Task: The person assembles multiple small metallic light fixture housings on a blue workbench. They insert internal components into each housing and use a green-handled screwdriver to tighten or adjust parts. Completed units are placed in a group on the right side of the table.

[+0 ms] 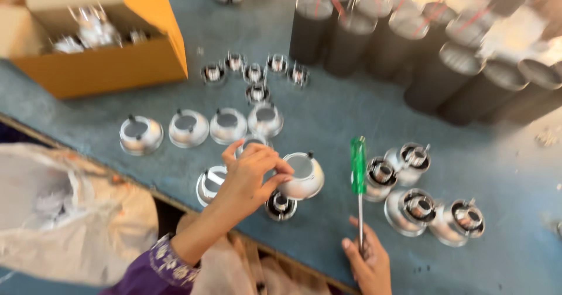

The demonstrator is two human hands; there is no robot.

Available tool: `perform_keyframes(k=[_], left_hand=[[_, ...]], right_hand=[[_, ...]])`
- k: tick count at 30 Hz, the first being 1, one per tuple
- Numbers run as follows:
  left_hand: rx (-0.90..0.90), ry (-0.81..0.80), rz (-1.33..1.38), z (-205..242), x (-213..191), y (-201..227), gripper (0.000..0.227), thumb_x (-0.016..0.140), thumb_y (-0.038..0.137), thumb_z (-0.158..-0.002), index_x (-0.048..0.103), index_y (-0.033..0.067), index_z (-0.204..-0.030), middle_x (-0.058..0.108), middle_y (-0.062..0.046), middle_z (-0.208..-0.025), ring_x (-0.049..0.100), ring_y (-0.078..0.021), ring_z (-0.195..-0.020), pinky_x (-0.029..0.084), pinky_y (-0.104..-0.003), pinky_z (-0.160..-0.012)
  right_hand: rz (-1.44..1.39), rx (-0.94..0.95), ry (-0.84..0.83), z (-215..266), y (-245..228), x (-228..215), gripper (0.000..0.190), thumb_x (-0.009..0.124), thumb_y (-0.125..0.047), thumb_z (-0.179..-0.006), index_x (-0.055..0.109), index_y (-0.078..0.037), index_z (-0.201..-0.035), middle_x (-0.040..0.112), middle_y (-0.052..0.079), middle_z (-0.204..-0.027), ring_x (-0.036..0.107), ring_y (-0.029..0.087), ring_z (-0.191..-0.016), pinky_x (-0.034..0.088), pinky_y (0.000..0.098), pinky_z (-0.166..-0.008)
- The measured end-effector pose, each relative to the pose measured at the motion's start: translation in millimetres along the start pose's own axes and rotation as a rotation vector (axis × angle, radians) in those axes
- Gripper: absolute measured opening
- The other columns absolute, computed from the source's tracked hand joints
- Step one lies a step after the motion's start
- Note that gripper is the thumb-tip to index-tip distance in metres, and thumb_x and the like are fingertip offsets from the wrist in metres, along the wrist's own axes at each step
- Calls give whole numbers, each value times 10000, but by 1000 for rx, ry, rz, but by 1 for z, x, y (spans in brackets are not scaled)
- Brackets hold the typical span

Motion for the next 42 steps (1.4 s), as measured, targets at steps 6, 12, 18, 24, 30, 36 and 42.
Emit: perform_keyframes(k=[6,12,18,24,30,36,42], left_hand=[[-63,-52,-45,-56,-26,-62,91,778,297,-840,753,226,-891,731,85,-905,618,-119,-1052,178,-517,-1115],[-109,-21,-74,-124,-44,-128,104,755,317,-854,779,223,-892,748,67,-899,624,-131,-1046,205,-472,-1058],[-61,101,-265,-146,-59,-152,124,771,347,-860,774,232,-906,730,82,-895,593,-144,-1063,229,-484,-1051],[-71,208,-377,-148,-55,-169,105,769,325,-852,773,240,-915,726,115,-872,558,-143,-1124,209,-525,-1085],[-61,275,-421,-151,-46,-175,107,773,319,-853,778,235,-919,705,69,-930,554,-152,-1135,206,-542,-1075],[-104,180,-358,-146,-30,-169,98,757,298,-871,774,225,-935,715,76,-911,562,-150,-1139,181,-555,-1124],[-54,226,-313,-146,-31,-160,114,766,308,-871,782,220,-942,688,46,-937,565,-161,-1117,182,-555,-1104]], right_hand=[[-53,-107,-46,-32,74,-17,620,715,22,-849,501,39,-1431,470,-50,-573,401,11,-468,276,186,-464],[12,-189,65,-56,134,-28,618,744,69,-796,554,79,-1384,426,-52,-521,343,12,-437,253,188,-454],[17,-359,76,-90,153,-26,656,801,42,-718,549,89,-1322,447,-52,-431,362,11,-372,295,178,-424],[294,-462,175,-106,145,-24,676,917,-47,-597,663,57,-1215,406,-61,-441,356,25,-396,290,182,-457],[115,-415,108,-100,145,-25,671,883,-57,-666,607,70,-1264,471,-70,-448,407,7,-395,309,166,-446],[11,-219,68,-88,163,-31,675,795,6,-742,530,71,-1359,459,-48,-448,386,12,-387,311,176,-445],[93,-93,-2,-79,162,-39,666,746,-6,-810,476,35,-1417,437,-44,-481,398,16,-403,298,187,-449]])
Point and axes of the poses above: each hand's wrist, its own z-axis away from the middle knuckle, its own x-axis out of the palm, y = z × x, the point moved 2 cm from there along -z, towards the middle knuckle
